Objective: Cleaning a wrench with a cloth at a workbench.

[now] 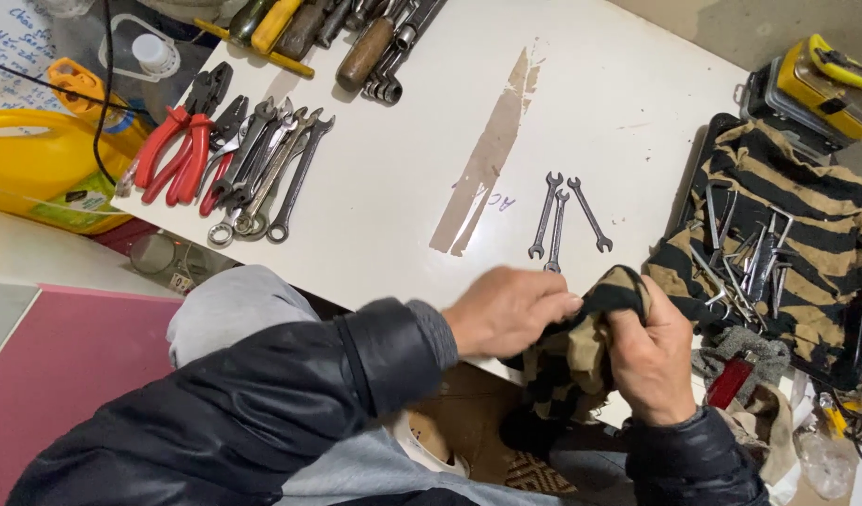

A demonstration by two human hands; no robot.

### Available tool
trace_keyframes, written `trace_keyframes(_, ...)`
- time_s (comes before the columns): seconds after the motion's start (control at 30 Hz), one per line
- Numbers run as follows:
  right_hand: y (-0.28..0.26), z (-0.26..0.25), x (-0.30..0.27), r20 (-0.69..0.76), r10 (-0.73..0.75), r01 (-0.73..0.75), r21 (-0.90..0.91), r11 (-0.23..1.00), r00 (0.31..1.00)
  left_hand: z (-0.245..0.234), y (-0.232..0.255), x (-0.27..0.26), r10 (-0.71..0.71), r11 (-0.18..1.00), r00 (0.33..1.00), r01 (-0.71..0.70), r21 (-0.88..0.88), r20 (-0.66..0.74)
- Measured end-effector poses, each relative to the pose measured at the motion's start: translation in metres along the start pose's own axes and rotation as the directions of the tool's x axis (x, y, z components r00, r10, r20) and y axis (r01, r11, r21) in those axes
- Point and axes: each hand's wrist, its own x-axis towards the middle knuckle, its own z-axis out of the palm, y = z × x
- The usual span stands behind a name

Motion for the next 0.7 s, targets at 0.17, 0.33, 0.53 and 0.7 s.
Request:
trace_keyframes(0.17,-0.007,0.009,0.007,-0.027,0.191,-0.160,0.438,0.884,0.981,0.021,0.009,-0.014,-0.109,0.956,0.993,0.117,-0.270,0.044)
trace_keyframes(0.33,-0.013,-0.016,0.021,-0.001,0.216,-0.182,0.534,0.826,0.976,0.007,0.024,-0.017,-0.146,0.951,0.989,0.144,-0.273,0.012)
trace_keyframes(0.53,-0.029,-0.033,0.023,-0.037,0.033,-0.010,0.491,0.871,0.999,-0.011,0.032,-0.032,-0.229,0.817,0.962,0.108,-0.566,-0.147)
trace_keyframes(0.7,-0.046,-0.022,0.008,0.257,-0.032,-0.107,0.510,0.854,0.966,0.001,0.035,-0.042,-0.232,0.768,0.962,0.090,-0.634,-0.145)
